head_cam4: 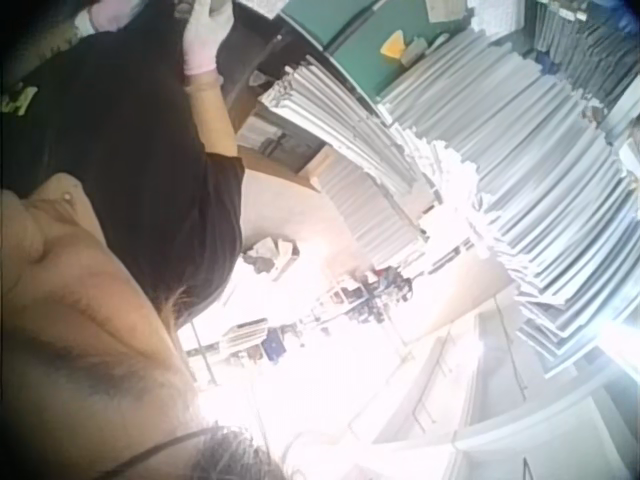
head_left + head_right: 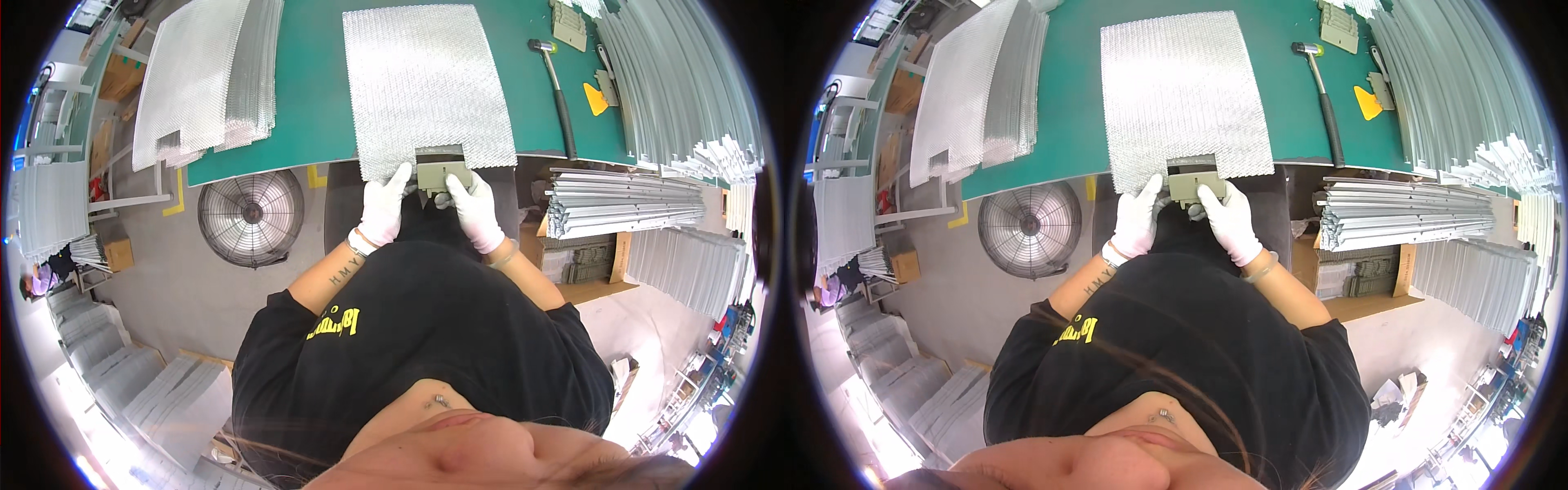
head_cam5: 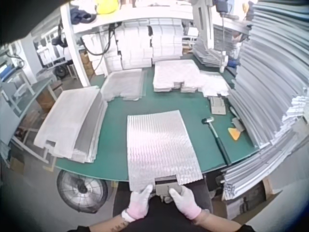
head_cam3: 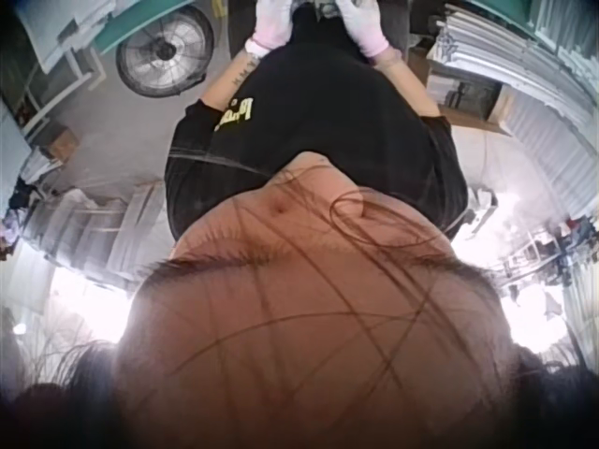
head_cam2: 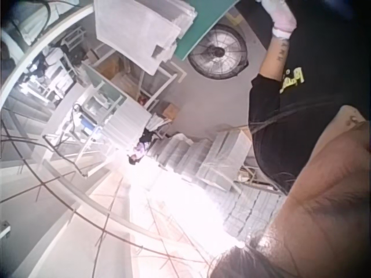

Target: The person assembles mesh panels by placing metal frames over sheets of bubble wrap and securing them with a handheld power tool. They repeat this process multiple times, stacking the finished panels on the table.

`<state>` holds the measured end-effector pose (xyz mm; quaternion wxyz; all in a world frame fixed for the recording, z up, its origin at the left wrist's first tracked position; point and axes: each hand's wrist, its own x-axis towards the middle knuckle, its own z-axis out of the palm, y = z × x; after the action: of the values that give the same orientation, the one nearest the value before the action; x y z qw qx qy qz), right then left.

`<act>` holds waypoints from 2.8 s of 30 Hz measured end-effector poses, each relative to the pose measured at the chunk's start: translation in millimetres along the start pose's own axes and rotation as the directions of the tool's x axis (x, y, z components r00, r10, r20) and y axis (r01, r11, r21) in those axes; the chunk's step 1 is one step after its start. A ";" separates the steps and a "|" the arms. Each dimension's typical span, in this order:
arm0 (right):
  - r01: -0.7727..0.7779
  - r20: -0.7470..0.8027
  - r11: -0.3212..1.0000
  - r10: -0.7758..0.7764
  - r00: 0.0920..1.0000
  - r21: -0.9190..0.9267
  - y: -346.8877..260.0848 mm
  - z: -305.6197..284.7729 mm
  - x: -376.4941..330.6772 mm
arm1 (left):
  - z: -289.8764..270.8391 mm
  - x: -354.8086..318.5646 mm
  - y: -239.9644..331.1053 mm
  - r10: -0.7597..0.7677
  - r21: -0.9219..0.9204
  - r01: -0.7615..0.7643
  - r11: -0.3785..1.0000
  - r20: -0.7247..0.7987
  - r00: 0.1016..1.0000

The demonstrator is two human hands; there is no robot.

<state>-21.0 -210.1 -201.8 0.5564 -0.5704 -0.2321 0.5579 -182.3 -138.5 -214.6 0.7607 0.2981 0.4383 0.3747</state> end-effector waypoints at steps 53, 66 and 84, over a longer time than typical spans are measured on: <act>0.097 -0.011 0.990 -0.097 0.995 0.106 21.0 -2.8 15.6 | 68.0 105.6 112.6 -0.038 0.351 -0.790 -0.502 0.904 0.426; 0.143 -0.193 0.951 -0.091 0.977 0.274 2.1 -52.7 -12.4 | 96.9 24.3 47.9 0.007 0.560 -0.692 -0.457 0.780 0.626; 0.125 -0.317 0.886 0.026 0.948 0.447 23.5 -35.7 10.8 | 100.3 24.7 51.7 -0.058 0.540 -0.673 -0.505 0.757 0.651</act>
<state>5.6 -220.4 -235.5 0.7199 -0.4968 -0.0159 0.4845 -100.8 -102.6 -141.3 0.0688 0.9748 0.2119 0.0137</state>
